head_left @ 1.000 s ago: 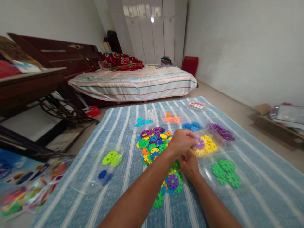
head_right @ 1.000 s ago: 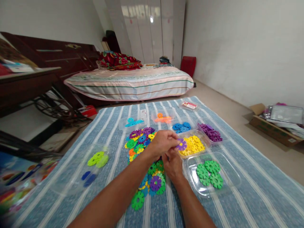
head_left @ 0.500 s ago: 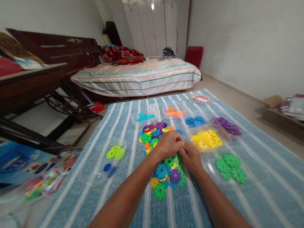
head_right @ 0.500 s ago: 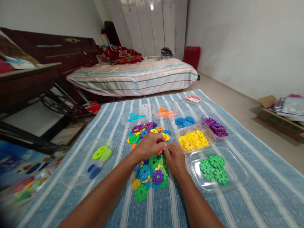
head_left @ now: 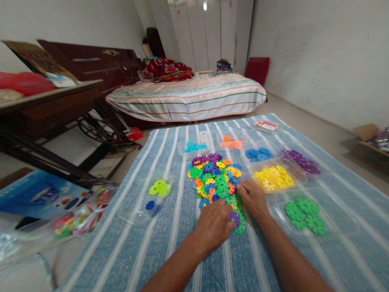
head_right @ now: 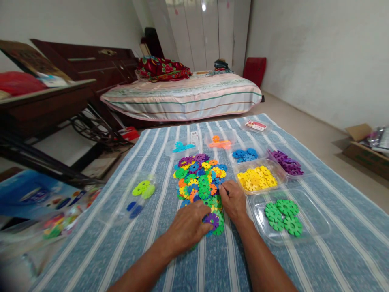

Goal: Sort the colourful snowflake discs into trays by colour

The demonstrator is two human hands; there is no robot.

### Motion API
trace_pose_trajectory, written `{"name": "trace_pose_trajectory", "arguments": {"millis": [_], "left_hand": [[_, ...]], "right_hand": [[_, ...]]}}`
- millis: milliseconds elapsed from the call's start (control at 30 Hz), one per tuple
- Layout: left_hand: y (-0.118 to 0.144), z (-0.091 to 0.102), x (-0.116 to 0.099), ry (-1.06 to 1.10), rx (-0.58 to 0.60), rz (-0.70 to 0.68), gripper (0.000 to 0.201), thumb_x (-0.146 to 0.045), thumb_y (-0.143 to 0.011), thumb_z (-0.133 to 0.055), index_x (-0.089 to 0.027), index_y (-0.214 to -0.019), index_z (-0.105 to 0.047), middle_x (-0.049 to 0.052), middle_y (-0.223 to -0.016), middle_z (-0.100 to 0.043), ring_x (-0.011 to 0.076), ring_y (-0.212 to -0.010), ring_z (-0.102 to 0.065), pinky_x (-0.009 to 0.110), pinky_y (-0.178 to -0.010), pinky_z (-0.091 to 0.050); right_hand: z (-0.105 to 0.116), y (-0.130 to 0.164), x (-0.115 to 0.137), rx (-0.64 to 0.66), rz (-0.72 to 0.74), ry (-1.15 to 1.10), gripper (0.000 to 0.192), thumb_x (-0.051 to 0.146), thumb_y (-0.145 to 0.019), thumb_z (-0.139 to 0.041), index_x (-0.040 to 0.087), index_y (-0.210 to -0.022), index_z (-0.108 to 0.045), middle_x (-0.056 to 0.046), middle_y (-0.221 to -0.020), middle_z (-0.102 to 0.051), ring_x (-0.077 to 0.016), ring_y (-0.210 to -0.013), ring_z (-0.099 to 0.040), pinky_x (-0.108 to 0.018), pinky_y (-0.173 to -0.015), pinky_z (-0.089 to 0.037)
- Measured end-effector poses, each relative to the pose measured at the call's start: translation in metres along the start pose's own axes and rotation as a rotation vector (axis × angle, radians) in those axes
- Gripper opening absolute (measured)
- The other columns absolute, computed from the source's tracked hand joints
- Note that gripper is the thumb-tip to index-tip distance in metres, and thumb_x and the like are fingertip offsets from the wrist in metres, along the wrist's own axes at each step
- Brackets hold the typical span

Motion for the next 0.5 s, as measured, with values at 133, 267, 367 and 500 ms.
{"name": "trace_pose_trajectory", "arguments": {"millis": [133,267,367,500], "left_hand": [[-0.005,-0.008,-0.01,-0.055,-0.031,-0.01,0.019,-0.026,-0.076,-0.053,-0.017,-0.092,-0.059,0.008,-0.098,-0.06,0.0234,-0.097,-0.054,0.032,-0.081,-0.042],[-0.007,-0.004,-0.008,-0.022,0.004,-0.004,0.016,-0.024,-0.077,-0.049,-0.019,-0.088,-0.059,0.007,-0.095,-0.062,0.0218,-0.091,-0.057,0.031,-0.076,-0.041],[-0.01,0.002,0.0,-0.007,0.057,0.037,0.015,-0.023,-0.078,-0.045,-0.019,-0.078,-0.06,0.005,-0.084,-0.066,0.0213,-0.08,-0.06,0.029,-0.066,-0.039],[-0.017,0.014,0.01,0.056,0.069,0.068,0.014,-0.022,-0.073,-0.049,-0.019,-0.066,-0.061,0.003,-0.066,-0.064,0.0187,-0.066,-0.059,0.025,-0.056,-0.034]], "right_hand": [[-0.001,-0.001,0.0,-0.006,0.018,0.003,0.029,0.034,-0.086,-0.043,0.019,-0.07,-0.061,-0.003,-0.075,-0.06,-0.0148,-0.074,-0.054,-0.027,-0.072,-0.042],[-0.003,-0.003,-0.001,-0.012,0.01,0.016,0.029,0.033,-0.086,-0.043,0.019,-0.07,-0.062,-0.004,-0.074,-0.06,-0.0146,-0.073,-0.054,-0.027,-0.071,-0.042],[-0.004,-0.004,-0.001,-0.031,0.005,0.021,0.028,0.032,-0.086,-0.044,0.019,-0.069,-0.061,-0.003,-0.074,-0.06,-0.0142,-0.073,-0.054,-0.026,-0.071,-0.041],[-0.004,-0.006,0.0,-0.035,0.007,0.015,0.028,0.03,-0.086,-0.043,0.019,-0.066,-0.06,-0.003,-0.072,-0.058,-0.0136,-0.072,-0.053,-0.025,-0.07,-0.041]]}}
Point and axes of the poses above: each hand's wrist, its own y-axis away from the middle knuckle, its own z-axis out of the back of the hand, x = y × z, the point moved 9 cm from there along -y, towards the middle knuckle
